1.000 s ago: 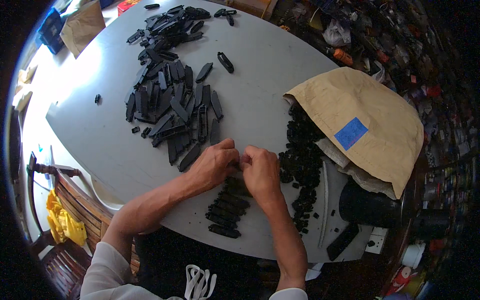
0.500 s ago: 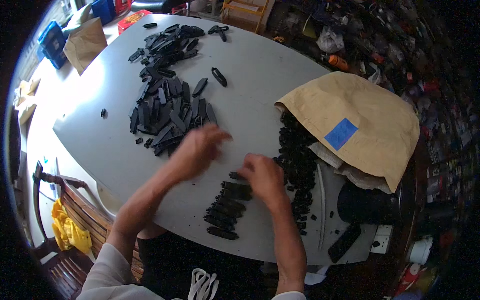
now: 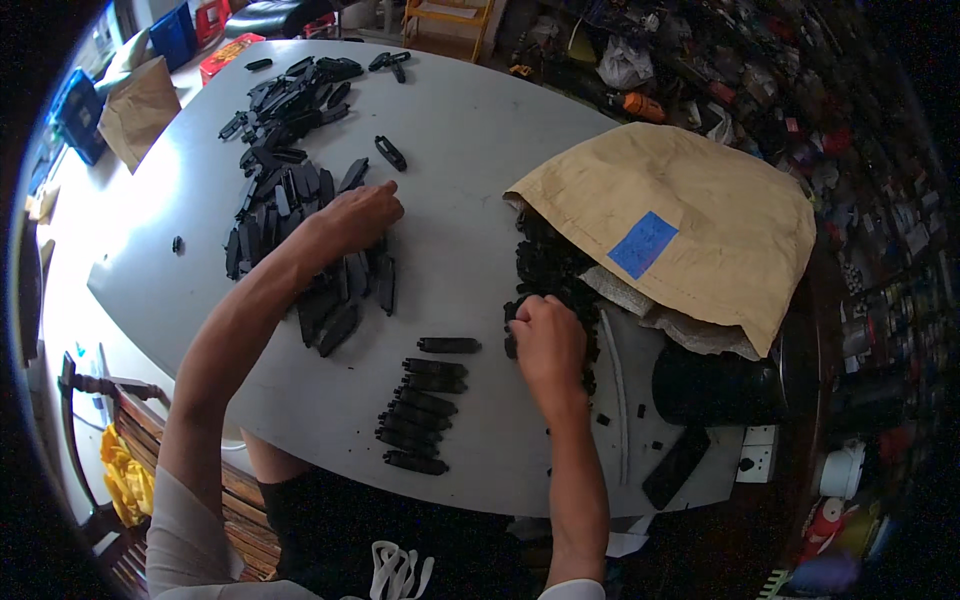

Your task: Assembling small black plastic hardware components by attaching clips to base pieces and organizing them in rows.

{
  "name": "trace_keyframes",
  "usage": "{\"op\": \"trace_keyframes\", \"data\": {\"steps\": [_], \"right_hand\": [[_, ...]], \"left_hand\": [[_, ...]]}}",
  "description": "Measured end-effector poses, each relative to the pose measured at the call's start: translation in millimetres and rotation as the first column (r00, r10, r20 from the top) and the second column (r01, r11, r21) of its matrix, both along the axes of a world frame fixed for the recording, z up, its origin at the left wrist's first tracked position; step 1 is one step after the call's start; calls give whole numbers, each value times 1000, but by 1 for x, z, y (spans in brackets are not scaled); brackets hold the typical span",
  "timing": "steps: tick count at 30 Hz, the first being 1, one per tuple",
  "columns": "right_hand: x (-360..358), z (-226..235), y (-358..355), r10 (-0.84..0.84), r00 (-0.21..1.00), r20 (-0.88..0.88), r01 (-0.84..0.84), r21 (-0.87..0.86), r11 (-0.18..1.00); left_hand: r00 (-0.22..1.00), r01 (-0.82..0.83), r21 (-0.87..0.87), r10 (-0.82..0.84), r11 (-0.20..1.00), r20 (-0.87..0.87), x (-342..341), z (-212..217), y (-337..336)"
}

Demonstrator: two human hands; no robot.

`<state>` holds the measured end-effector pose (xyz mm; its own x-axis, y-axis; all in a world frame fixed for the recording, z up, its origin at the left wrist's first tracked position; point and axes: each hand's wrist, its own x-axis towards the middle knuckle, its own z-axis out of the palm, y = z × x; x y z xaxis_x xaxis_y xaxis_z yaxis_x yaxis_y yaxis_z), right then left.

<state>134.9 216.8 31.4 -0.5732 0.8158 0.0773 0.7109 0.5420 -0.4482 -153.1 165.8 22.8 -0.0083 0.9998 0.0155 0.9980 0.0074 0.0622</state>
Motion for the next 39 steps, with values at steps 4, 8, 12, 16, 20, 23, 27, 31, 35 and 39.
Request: {"op": "trace_keyframes", "data": {"steps": [4, 8, 12, 16, 20, 23, 27, 31, 35, 39], "right_hand": [[-20, -15, -9, -96, 979, 181, 54, 226, 973], [-21, -30, -7, -73, 972, 225, -4, 324, 946], [-21, -28, -9, -84, 962, 261, 2, 300, 954], [-21, -28, -9, -64, 953, 296, -28, 298, 954], [-17, -23, -4, -17, 949, 314, -97, 345, 934], [-13, -15, 3, 13, 962, 273, -85, 255, 963], [-8, -8, 9, 170, 980, -103, -134, 288, 948], [-16, -10, 11, -37, 867, -497, -163, -352, 922], [-28, -5, 4, -158, 719, -677, -378, -572, 728], [-36, -14, 2, -151, 706, -692, -417, -578, 701]], "left_hand": [[998, -28, 88, 22, 996, 65, -2, -5, 10], [958, -96, 294, 8, 951, 287, 4, 3, 11], [529, -266, 137, 25, 954, 848, 39, 7, -3], [5, -184, -85, 88, 979, 996, 71, -11, -17], [596, -184, 187, -42, 965, 802, 84, -29, -27], [817, -191, 308, -23, 932, 576, 89, -36, -40], [790, -225, 303, -9, 926, 613, 92, -34, -49], [772, -221, 299, -21, 928, 635, 88, -39, -53], [768, -203, 313, -47, 928, 639, 88, -38, -54], [777, -200, 338, -62, 920, 627, 89, -45, -52]]}}
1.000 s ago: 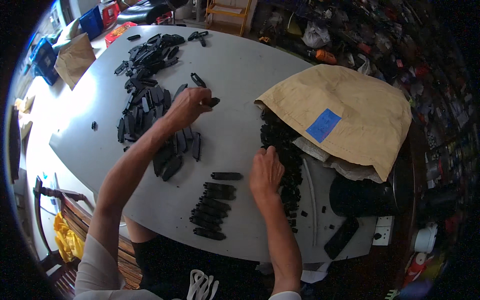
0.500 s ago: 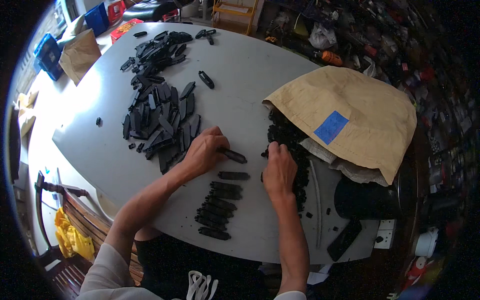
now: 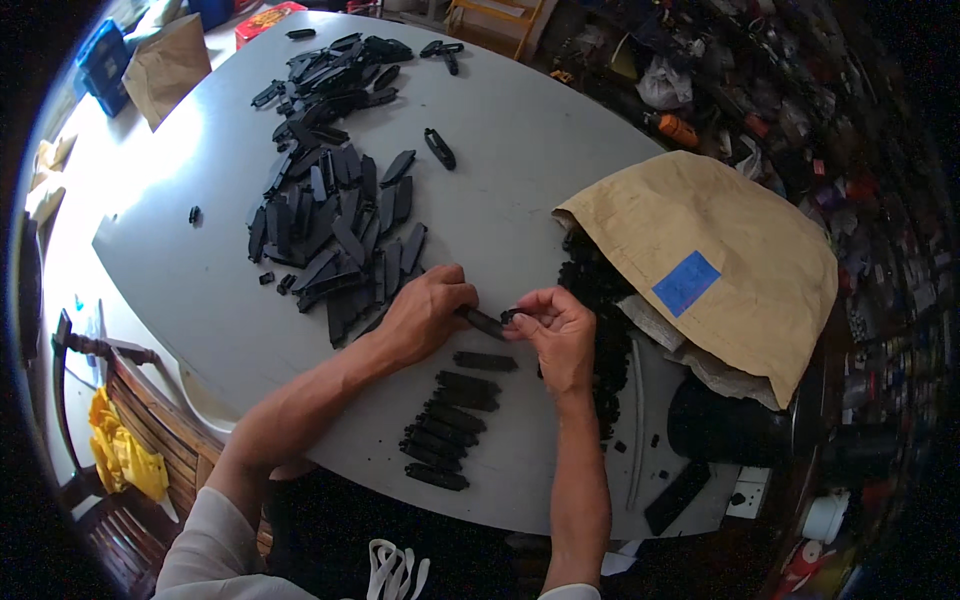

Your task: Assembling small black plastic hardware components by attaching clips to base pieces and organizing them in rows.

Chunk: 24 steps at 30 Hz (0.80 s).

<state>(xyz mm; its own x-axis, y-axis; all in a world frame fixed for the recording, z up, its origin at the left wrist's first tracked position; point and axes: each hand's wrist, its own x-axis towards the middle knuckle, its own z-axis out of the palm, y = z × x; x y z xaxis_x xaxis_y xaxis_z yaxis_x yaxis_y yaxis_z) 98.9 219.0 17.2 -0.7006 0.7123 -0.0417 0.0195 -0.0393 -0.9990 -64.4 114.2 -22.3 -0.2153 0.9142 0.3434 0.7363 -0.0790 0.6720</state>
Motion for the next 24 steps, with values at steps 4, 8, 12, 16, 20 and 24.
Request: {"op": "trace_keyframes", "data": {"steps": [4, 8, 12, 16, 20, 24], "right_hand": [[-8, -6, -5, -89, 989, 121, 56, 252, 966], [-11, -7, -7, -125, 977, 171, -8, 619, 785], [-16, -17, -9, -87, 992, 96, 1, 666, 746], [-14, -19, -7, -44, 992, 117, -60, 757, 650], [-12, -18, -1, -6, 980, 199, -179, 896, 406], [-15, 0, -8, -45, 940, 337, -306, 896, 321]], "left_hand": [[1000, -17, 3, 17, 1000, 17, 0, -2, -1], [999, -22, 7, 22, 1000, 38, 2, -1, 0], [999, -14, -10, 14, 1000, 38, 0, -2, 0], [1000, -8, -1, 8, 1000, 27, 1, 0, 0], [1000, 2, 12, -2, 1000, 19, 2, 1, 1], [1000, 22, -10, -22, 1000, -14, 0, -1, 0]]}}
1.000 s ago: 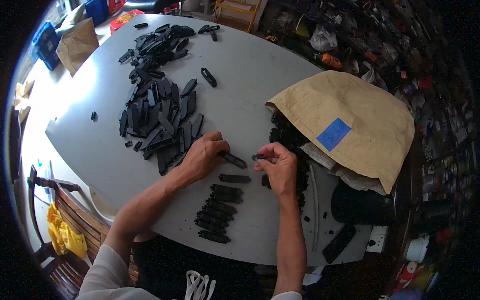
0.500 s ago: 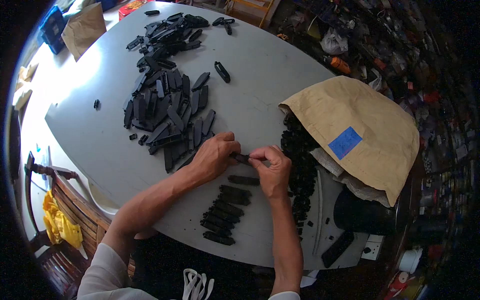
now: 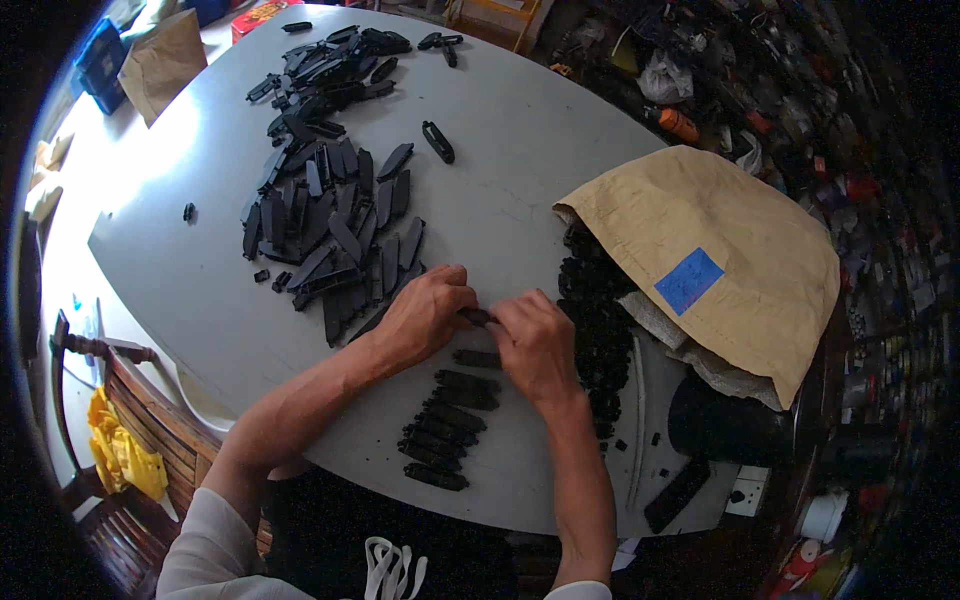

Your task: Assembling small black plastic hardware components by attaching clips to base pieces and organizing them in rows.

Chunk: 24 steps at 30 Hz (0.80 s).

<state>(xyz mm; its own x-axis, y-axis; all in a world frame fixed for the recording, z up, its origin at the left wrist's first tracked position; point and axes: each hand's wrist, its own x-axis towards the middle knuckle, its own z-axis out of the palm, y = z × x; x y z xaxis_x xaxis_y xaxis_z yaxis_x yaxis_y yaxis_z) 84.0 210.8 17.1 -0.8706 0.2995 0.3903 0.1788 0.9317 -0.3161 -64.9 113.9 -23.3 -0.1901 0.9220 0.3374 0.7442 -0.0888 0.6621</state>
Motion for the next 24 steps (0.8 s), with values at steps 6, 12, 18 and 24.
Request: {"op": "trace_keyframes", "data": {"steps": [6, 12, 18, 24], "right_hand": [[-8, 17, 4, -242, 952, 188, 271, -145, 952], [-20, 17, 24, -83, 893, 442, 260, -357, 897], [-14, 9, 25, 35, 901, 433, 309, -696, 648], [-13, 6, 9, -33, 964, 264, 115, -299, 947]], "left_hand": [[1000, -3, 7, 3, 1000, -21, 6, 3, 1], [1000, 9, 5, -9, 1000, -22, 3, -1, 2], [1000, -3, -7, 3, 1000, 20, 4, 6, 0], [1000, -11, 24, 10, 1000, 28, 8, 6, 3]]}}
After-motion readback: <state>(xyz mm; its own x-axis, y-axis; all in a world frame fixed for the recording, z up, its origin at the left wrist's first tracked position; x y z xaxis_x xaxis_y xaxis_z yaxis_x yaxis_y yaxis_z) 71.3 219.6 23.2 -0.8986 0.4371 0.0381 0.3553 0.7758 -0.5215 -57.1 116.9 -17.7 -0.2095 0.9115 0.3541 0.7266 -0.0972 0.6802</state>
